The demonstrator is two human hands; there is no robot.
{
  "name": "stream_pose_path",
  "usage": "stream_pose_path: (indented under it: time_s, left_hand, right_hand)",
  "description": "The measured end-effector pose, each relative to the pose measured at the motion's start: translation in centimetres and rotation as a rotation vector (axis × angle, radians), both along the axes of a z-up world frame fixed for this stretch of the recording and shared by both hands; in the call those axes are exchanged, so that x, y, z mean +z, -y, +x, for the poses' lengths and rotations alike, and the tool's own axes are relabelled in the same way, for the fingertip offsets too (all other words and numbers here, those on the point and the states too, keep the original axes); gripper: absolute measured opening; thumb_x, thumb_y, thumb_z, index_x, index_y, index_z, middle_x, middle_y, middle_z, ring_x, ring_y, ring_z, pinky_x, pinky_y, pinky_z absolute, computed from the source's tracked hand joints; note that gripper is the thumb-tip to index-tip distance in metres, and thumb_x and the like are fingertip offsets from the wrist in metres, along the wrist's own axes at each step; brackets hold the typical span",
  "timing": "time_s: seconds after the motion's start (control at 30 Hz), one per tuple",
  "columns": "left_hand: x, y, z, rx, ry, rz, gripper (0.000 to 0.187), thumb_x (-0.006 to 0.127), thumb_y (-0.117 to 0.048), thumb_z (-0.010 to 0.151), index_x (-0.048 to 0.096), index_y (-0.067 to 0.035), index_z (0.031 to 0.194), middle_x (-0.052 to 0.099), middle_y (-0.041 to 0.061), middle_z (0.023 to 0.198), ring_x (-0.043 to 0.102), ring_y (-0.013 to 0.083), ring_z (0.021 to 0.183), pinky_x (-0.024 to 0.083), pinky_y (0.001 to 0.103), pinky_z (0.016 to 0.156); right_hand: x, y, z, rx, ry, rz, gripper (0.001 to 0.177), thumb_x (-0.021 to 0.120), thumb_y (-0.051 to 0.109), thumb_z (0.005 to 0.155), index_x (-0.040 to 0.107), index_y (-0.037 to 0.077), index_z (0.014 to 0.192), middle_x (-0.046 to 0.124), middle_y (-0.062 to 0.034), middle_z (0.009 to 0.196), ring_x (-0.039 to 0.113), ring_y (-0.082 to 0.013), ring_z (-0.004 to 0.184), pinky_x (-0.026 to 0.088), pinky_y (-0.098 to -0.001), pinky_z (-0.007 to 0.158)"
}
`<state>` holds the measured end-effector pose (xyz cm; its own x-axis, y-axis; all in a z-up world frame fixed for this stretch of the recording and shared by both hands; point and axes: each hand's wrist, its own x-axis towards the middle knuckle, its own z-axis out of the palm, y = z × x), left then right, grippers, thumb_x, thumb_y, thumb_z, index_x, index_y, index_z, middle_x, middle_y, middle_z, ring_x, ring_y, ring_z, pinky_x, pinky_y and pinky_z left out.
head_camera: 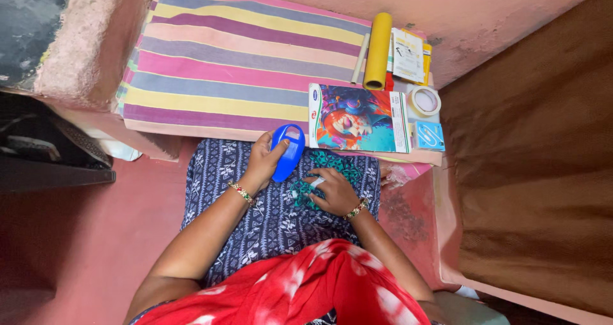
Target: The person sits on the floor and wipes a small table with a cloth, moving stationery items like books, tape, and a stapler aside to reach the surface. The person wipes the table surface and the items individually, then returns them to the table.
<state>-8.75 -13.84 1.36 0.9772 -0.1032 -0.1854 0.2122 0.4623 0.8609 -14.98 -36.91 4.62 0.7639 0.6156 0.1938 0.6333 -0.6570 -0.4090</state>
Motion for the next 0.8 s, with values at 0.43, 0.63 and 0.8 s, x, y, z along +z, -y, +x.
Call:
stream_pose_path:
  time_s: [0.43, 0.63, 0.8]
  left_hand:
    - [0.7, 0.8, -2.0, -0.095, -0.094, -0.346, 0.039, 0.068, -0.008, 0.086, 0.052, -0.005, 0.122, 0.069, 0.008, 0.103, 0.071, 0.0154, 0.091, 0.061, 0.032, 0.08]
    - [0.4, 1.3, -2.3, -0.069, 0.023, -0.123, 0.043, 0.066, -0.006, 0.09, 0.053, -0.001, 0.13, 0.069, 0.009, 0.107, 0.068, 0.0123, 0.09, 0.058, 0.028, 0.078]
    - [0.5, 1.5, -2.3, -0.054, 0.05, -0.064, 0.035, 0.067, -0.01, 0.094, 0.056, -0.001, 0.126, 0.069, 0.007, 0.107, 0.067, 0.0086, 0.09, 0.057, 0.025, 0.078]
  right_hand:
    - [-0.8, -0.7, -0.4, -0.139, -0.009, 0.055, 0.038, 0.079, 0.029, 0.079, 0.071, 0.019, 0.114, 0.068, -0.0064, 0.113, 0.063, -0.0289, 0.103, 0.052, -0.0411, 0.091]
    - [-0.7, -0.9, -0.2, -0.155, -0.007, 0.05, 0.035, 0.079, 0.028, 0.078, 0.072, 0.019, 0.111, 0.068, -0.0049, 0.11, 0.064, -0.0284, 0.099, 0.053, -0.0402, 0.088]
    - [-0.4, -1.0, -0.3, -0.163, -0.01, 0.045, 0.036, 0.079, 0.028, 0.078, 0.072, 0.019, 0.112, 0.068, -0.0052, 0.109, 0.064, -0.0283, 0.099, 0.053, -0.0398, 0.088]
